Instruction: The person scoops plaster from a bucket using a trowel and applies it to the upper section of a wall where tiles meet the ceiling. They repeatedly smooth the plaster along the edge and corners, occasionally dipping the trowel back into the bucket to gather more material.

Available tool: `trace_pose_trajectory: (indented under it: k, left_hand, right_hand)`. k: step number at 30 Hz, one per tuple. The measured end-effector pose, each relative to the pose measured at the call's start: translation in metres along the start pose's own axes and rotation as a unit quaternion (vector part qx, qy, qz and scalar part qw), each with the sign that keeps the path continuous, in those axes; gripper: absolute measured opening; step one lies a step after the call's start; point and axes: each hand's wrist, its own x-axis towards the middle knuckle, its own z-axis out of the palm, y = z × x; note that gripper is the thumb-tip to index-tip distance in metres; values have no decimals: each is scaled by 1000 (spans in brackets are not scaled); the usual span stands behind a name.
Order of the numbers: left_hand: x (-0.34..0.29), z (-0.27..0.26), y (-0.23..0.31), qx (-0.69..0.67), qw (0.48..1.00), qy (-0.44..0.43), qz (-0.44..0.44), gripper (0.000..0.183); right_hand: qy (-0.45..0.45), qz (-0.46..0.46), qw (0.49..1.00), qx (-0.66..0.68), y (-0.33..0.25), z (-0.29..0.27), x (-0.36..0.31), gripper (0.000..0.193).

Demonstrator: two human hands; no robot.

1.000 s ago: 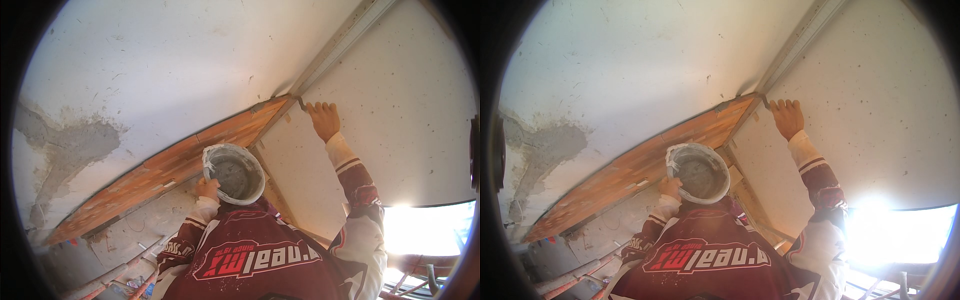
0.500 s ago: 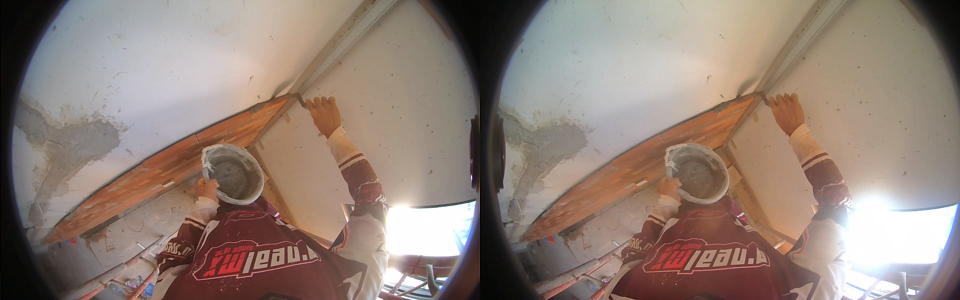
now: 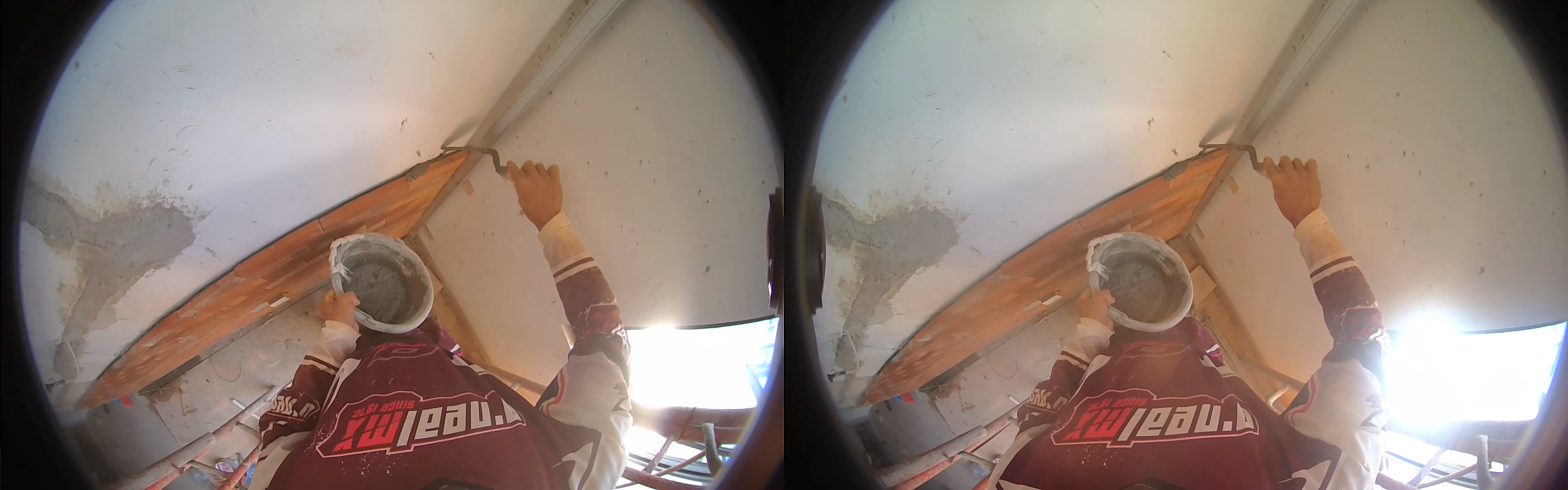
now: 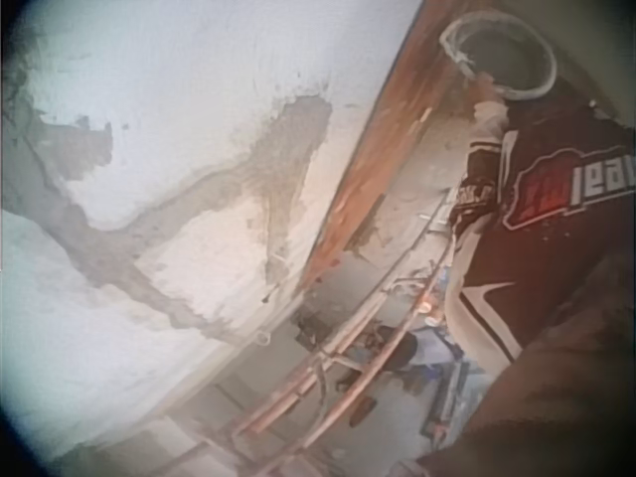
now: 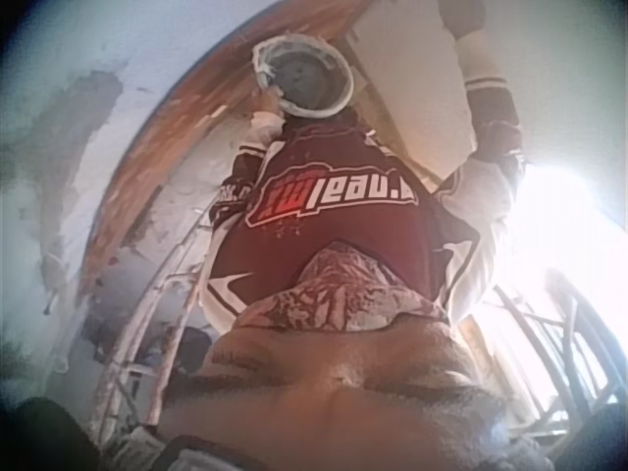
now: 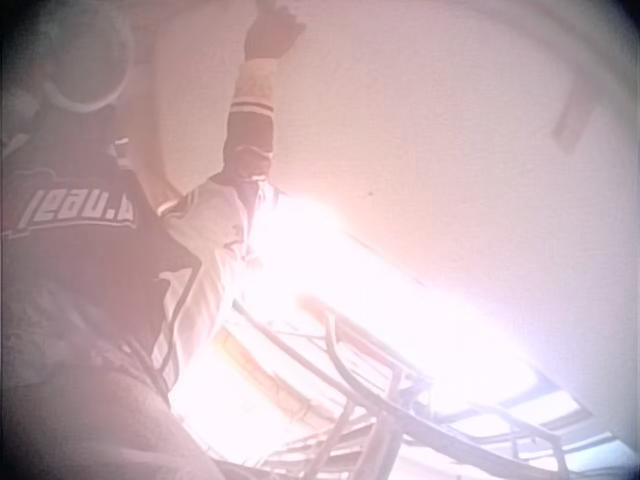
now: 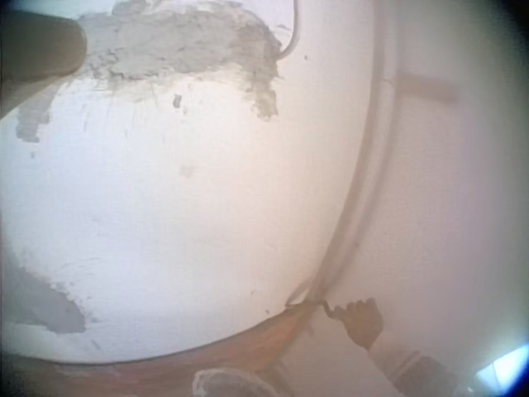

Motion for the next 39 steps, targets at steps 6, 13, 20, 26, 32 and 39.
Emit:
trace_pose_trajectory:
  k: [6, 13, 20, 26, 32, 39]
  left_hand:
    - [-11, 6, 16, 29, 999, 14, 8, 8]
    - [-6, 2, 11, 55, 998, -5, -1, 5]
    - [0, 3, 6, 34, 999, -3, 0, 6]
    - [2, -2, 2, 35, 999, -14, -11, 9]
    - [-8, 10, 16, 46, 999, 20, -11, 8]
    - [-6, 1, 11, 23, 999, -20, -16, 9]
  right_hand:
    - [-52, 69, 986, 144, -13, -21, -21, 39]
    - [-103, -12, 942, 318, -65, -23, -96, 39]
    - [-173, -162, 951, 199, -103, 7, -171, 23]
    - [-180, 61, 929, 319, -70, -11, -158, 20]
    - [-171, 260, 796, 519, -103, 0, -100, 25]
    - [-100, 167, 868, 457, -116, 23, -59, 31]
